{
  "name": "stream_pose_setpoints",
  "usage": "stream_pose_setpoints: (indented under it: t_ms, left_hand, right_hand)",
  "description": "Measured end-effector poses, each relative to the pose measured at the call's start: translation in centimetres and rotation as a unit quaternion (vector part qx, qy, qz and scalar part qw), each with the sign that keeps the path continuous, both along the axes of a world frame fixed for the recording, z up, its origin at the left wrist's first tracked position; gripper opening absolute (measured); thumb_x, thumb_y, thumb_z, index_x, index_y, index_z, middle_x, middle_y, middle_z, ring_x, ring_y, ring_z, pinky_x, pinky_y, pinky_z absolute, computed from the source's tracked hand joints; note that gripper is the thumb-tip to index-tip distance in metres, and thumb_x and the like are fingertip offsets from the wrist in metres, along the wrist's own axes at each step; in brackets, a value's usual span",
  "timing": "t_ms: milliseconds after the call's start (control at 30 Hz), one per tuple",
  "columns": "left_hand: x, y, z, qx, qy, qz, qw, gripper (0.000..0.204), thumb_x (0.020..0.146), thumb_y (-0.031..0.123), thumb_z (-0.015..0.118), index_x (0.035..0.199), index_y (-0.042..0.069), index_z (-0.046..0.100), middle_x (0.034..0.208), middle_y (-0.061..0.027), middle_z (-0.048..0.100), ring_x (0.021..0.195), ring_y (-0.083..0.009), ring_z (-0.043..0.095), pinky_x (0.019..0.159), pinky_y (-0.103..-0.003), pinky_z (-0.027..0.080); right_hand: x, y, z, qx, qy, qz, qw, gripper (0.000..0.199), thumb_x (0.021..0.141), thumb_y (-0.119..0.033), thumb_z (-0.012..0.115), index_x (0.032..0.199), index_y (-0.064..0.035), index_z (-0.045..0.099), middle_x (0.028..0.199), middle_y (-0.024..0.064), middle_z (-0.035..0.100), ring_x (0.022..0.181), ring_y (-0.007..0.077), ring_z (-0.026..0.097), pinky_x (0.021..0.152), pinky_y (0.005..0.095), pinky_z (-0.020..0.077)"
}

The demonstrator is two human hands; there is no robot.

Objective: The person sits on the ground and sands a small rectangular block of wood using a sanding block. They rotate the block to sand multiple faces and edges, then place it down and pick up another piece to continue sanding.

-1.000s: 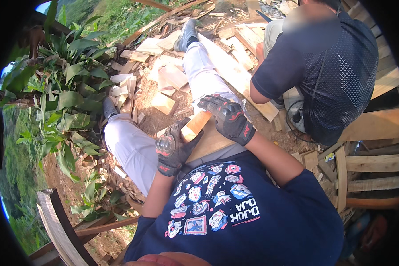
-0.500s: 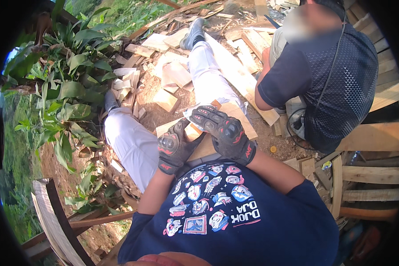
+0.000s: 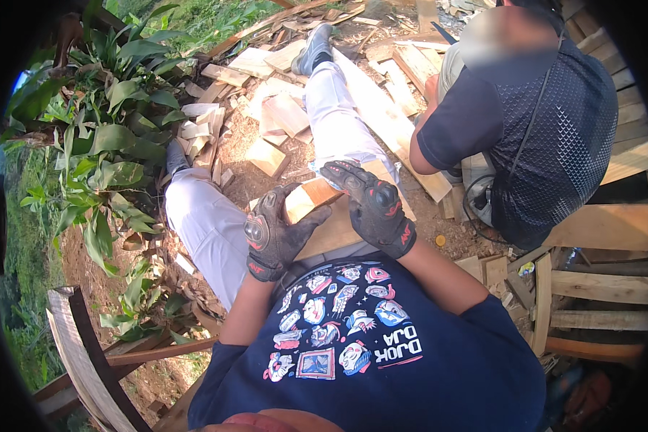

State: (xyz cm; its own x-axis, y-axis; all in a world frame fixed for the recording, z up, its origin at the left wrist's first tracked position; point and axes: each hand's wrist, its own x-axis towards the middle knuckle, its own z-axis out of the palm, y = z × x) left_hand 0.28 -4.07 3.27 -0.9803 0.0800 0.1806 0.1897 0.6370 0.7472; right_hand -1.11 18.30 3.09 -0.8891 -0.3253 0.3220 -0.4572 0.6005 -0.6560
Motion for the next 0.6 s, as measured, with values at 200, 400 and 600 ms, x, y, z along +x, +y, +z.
stream_pose_setpoints:
  t_ms: [200,400,600]
  left_hand:
    - [-0.5,-1.4,-1.3,0.049,0.078,-0.099,0.991,0.074,0.072,0.036,0.106,0.128,0.003,0.071,0.122,-0.016,0.079,0.108,-0.0337,0.078,0.095,-0.045,0.062]
    - [1.9,0.0,-2.4,-0.046,0.125,-0.133,0.982,0.074,0.074,0.038,0.1,0.133,0.007,0.069,0.129,-0.0159,0.076,0.116,-0.0376,0.074,0.101,-0.051,0.059]
    - [2.2,1.3,-2.2,-0.098,0.141,-0.12,0.978,0.078,0.081,0.041,0.093,0.142,0.002,0.066,0.135,-0.0191,0.074,0.121,-0.0384,0.073,0.104,-0.053,0.057]
  right_hand:
    - [-0.5,2.6,-3.7,-0.033,-0.024,0.004,0.999,0.05,0.099,0.006,0.05,0.143,-0.0045,0.073,0.144,0.0199,0.072,0.138,0.0392,0.067,0.119,0.0476,0.0523]
    - [2.3,2.4,1.1,-0.068,-0.048,0.043,0.996,0.05,0.099,0.003,0.053,0.146,-0.0046,0.071,0.147,0.0213,0.07,0.142,0.0401,0.064,0.124,0.0497,0.0489]
    - [1.8,2.7,-0.2,-0.112,-0.011,0.063,0.992,0.048,0.104,-0.001,0.051,0.147,-0.0036,0.07,0.147,0.0213,0.07,0.14,0.0385,0.066,0.125,0.0501,0.0483]
